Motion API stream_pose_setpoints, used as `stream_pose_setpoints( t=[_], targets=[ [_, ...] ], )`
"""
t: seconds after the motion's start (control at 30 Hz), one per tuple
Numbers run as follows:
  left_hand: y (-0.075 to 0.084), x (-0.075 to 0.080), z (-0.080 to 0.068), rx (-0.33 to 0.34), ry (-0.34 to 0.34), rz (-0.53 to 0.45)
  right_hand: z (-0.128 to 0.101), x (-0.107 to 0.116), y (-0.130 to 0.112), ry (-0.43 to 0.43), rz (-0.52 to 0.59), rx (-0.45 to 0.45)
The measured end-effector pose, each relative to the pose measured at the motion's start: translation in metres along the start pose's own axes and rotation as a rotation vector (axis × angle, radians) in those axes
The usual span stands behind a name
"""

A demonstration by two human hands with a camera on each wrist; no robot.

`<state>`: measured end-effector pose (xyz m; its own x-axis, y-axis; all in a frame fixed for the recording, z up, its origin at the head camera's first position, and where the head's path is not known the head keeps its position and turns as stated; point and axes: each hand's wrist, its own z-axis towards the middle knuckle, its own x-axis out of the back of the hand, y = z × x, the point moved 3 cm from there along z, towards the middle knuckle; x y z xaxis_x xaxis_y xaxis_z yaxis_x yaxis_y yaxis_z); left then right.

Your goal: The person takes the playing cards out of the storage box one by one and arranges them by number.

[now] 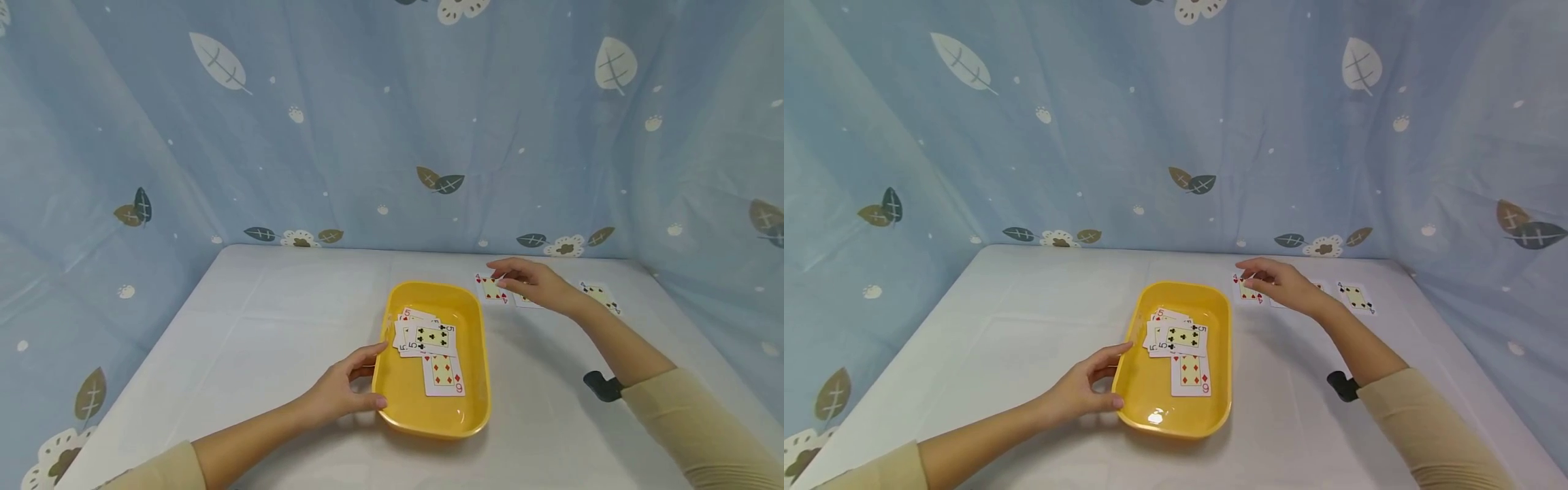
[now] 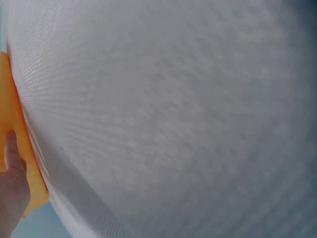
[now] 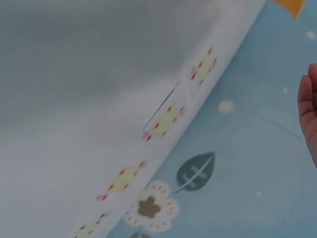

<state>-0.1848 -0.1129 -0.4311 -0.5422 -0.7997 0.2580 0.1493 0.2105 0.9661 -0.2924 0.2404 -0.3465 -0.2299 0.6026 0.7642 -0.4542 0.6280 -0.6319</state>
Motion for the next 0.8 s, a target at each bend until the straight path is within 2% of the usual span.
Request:
stream_pose_setpoints(
  t=[0.37,0.8],
  targets=[
    [0.001,-0.001,0.000,-0.002,0.004,-0.007,0.025,-0.019,-0.036,-0.068,-0.004,0.086],
    [-0.001,0.000,0.001,0.013,0.007,-0.009,0.057,-0.056,-0.059,-0.320,-0.048,0.120]
  ],
)
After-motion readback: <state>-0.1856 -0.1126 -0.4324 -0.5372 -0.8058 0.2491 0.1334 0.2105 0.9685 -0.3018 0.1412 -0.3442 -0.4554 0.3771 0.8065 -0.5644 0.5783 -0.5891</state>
